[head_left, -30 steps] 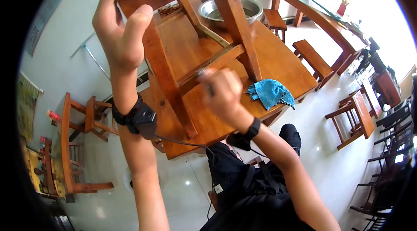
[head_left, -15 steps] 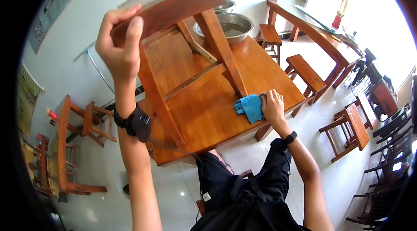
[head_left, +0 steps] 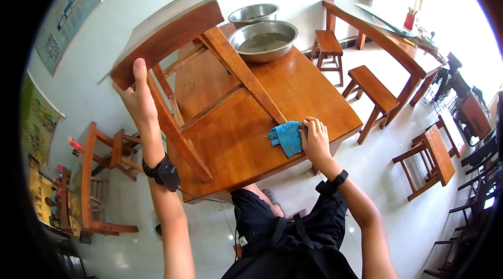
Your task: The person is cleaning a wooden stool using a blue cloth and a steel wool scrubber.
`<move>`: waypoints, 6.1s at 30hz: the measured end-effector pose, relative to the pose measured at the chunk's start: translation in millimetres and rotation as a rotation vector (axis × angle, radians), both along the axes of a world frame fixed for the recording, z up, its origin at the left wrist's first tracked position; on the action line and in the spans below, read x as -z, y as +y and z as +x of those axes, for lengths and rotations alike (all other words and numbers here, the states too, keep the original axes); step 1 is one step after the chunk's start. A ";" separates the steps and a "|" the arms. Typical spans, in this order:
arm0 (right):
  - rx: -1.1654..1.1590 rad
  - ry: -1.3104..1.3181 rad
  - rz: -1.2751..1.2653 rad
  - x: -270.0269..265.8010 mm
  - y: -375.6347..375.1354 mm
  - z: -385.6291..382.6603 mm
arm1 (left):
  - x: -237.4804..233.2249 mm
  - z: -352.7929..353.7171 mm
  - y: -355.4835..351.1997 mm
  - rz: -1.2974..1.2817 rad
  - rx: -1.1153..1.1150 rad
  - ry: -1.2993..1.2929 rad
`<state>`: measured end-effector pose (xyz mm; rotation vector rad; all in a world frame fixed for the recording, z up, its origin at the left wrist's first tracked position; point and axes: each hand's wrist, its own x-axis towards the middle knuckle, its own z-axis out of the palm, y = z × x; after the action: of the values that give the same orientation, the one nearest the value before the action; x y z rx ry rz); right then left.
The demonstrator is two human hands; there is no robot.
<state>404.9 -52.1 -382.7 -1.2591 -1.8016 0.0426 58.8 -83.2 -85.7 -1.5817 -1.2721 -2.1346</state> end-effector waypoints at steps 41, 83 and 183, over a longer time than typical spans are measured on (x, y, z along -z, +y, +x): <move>-0.065 -0.012 0.048 -22.9 -19.7 -10.8 | 33.6 -104.1 4.0 -0.393 0.211 0.157; -0.340 -0.007 0.037 -27.7 5.5 -21.0 | -69.3 40.8 11.2 0.044 -0.578 0.908; -0.437 0.098 -0.060 -82.1 178.2 -33.0 | -68.2 45.2 16.8 0.116 -0.631 0.863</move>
<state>371.9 126.1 -300.6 -0.8659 -1.9685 0.3988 104.0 -66.4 -17.5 -1.4965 -1.0841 -0.9505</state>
